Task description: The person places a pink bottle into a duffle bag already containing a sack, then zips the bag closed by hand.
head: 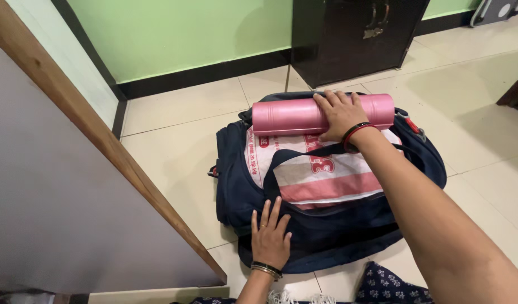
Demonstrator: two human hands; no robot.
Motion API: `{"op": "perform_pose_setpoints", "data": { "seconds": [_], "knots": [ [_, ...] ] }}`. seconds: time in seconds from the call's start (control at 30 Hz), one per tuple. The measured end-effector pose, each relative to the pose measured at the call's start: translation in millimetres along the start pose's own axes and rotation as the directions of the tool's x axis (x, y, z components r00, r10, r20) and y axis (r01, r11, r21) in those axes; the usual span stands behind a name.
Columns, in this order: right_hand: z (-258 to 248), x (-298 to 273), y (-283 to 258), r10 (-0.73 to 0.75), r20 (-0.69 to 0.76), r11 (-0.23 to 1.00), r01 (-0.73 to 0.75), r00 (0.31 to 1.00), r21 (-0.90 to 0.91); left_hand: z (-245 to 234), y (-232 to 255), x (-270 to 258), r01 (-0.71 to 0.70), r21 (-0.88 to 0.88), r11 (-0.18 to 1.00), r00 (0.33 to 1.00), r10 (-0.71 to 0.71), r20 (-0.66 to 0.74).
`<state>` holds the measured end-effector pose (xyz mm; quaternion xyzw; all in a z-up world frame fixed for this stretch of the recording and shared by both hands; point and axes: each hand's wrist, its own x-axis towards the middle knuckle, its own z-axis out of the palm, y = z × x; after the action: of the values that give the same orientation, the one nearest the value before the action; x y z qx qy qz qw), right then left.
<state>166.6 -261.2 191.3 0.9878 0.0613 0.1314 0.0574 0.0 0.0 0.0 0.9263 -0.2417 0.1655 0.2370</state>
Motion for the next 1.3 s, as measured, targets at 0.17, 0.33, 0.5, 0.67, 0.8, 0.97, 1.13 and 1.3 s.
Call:
{"op": "perform_pose_setpoints", "data": {
  "seconds": [0.17, 0.33, 0.5, 0.67, 0.8, 0.97, 1.13, 1.3],
  "knots": [
    [10, 4, 2, -0.057, -0.158, 0.997, 0.047, 0.986, -0.067, -1, -1, 5, -0.025, -0.014, 1.0, 0.999, 0.025, -0.039],
    [7, 6, -3, -0.022, -0.127, 0.992, 0.006, 0.992, -0.124, -1, -1, 7, -0.02, -0.032, 0.999, 0.999, 0.019, -0.041],
    [5, 4, -4, -0.015, -0.139, 0.993, -0.001, 0.99, -0.115, -5, -3, 9, -0.012, -0.033, 0.999, 0.999, 0.011, -0.04],
    [4, -3, -10, -0.023, -0.139, 0.983, -0.003, 0.99, -0.181, -6, -3, 11, 0.003, -0.043, 0.999, 0.999, -0.004, -0.033],
    [-1, -13, -14, -0.04, -0.205, 0.979, -0.003, 0.978, -0.203, -7, -5, 9, -0.019, -0.04, 0.999, 0.999, 0.017, -0.049],
    [-14, -32, -4, -0.113, -0.319, 0.974, 0.041, 0.941, -0.221, -6, -4, 10, -0.005, -0.041, 0.999, 0.999, 0.003, -0.043],
    [-39, -57, 10, -0.161, -0.404, 0.972, 0.073, 0.9, -0.224, -8, -2, 10, -0.01, -0.038, 0.999, 0.999, 0.009, -0.043],
    [-70, -98, 5, -0.208, -0.463, 0.974, 0.141, 0.862, -0.175, -10, -1, 6, -0.009, -0.03, 0.999, 0.999, 0.007, -0.048]
  ]
}}
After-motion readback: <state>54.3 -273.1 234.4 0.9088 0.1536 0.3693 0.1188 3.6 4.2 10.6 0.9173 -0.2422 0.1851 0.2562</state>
